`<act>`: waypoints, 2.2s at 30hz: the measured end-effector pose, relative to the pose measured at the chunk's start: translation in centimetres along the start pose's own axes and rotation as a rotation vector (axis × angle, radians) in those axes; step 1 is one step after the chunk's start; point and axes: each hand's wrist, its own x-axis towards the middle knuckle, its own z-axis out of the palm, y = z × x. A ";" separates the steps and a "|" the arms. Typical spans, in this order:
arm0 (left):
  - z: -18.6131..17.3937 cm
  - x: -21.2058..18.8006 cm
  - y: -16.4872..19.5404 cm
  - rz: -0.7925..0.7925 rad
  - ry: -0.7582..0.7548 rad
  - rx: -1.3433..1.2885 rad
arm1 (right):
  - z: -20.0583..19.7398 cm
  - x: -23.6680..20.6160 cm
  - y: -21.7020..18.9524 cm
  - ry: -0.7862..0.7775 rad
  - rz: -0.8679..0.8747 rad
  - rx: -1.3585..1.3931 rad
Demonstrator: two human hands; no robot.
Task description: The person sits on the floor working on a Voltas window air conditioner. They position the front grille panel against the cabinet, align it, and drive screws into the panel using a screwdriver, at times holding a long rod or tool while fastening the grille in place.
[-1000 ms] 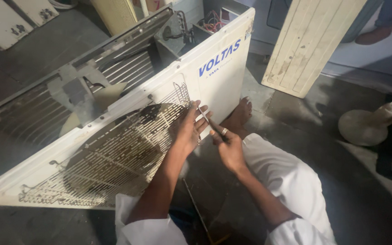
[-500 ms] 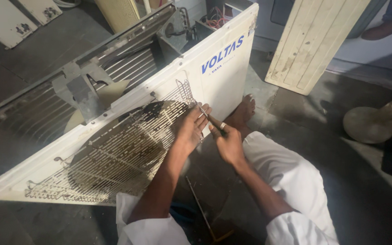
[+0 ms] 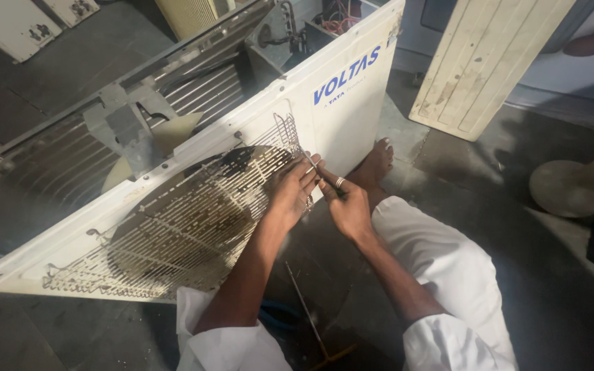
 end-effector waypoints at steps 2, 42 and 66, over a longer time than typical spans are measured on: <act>0.0 0.0 0.0 -0.002 -0.001 -0.005 | 0.1 0.0 0.1 -0.004 0.021 -0.021; 0.7 -0.4 0.2 0.041 0.028 0.052 | 0.5 0.1 1.4 0.046 -0.085 -0.188; 0.0 1.4 -0.6 -0.030 -0.001 -0.013 | -1.6 1.9 -0.5 -0.101 -0.079 -0.125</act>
